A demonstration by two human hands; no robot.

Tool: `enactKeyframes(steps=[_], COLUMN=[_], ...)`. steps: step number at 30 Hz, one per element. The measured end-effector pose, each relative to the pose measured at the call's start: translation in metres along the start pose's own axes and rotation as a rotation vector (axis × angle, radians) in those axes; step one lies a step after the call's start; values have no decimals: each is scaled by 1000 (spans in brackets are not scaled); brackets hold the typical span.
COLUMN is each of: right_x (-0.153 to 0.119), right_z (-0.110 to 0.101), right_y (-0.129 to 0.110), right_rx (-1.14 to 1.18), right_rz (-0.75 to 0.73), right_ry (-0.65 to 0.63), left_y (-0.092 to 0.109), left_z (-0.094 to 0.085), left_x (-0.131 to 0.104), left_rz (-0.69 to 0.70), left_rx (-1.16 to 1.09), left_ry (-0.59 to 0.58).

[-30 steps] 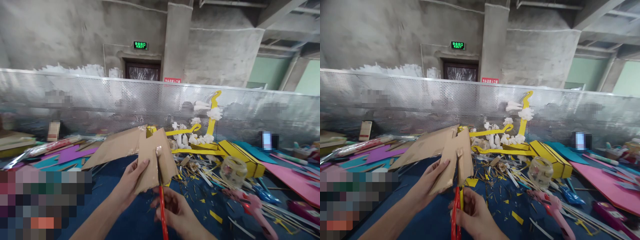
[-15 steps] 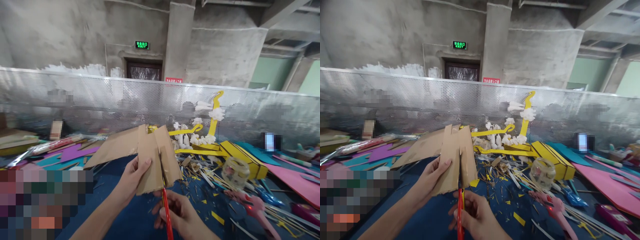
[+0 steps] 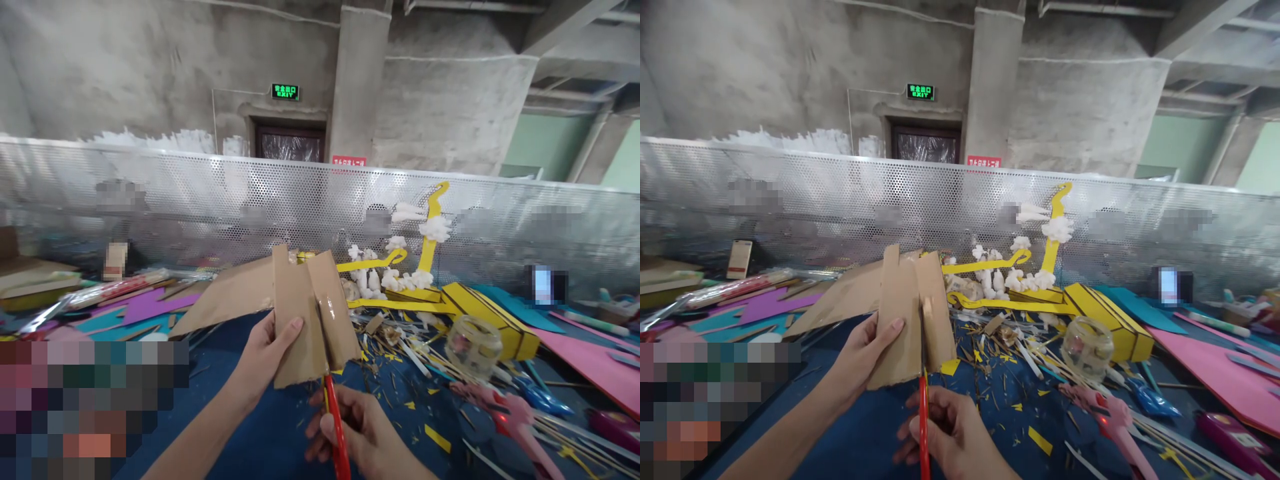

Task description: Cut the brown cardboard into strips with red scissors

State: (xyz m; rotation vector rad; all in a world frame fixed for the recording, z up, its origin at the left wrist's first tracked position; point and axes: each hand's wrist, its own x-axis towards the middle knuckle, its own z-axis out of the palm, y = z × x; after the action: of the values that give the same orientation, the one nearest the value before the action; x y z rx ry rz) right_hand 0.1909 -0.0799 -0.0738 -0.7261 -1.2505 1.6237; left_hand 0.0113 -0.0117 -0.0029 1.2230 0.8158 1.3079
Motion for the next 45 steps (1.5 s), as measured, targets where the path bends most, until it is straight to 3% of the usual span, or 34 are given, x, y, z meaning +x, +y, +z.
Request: enactKeyframes(steps=[9, 14, 18, 23, 28, 34, 45], right_x=[5, 4, -9, -21, -15, -8, -5], right_z=[3, -2, -11, -13, -3, 3, 6], right_y=[5, 14, 7, -6, -8, -10, 4], right_rx=[65, 27, 81, 59, 160, 135, 156], right_rz=[35, -3, 82, 163, 111, 0, -13], right_ry=[-32, -31, -38, 127, 176, 15, 126], left_y=[-1, -1, 1, -2, -2, 2, 1], left_z=[-4, -5, -3, 4, 9, 10, 8], left_x=[4, 5, 3, -2, -4, -6, -4], left_rz=[25, 88, 101, 84, 59, 4, 33], left_rx=[-23, 80, 120, 131, 73, -13, 21], left_ry=[101, 21, -21, -78, -21, -10, -18])
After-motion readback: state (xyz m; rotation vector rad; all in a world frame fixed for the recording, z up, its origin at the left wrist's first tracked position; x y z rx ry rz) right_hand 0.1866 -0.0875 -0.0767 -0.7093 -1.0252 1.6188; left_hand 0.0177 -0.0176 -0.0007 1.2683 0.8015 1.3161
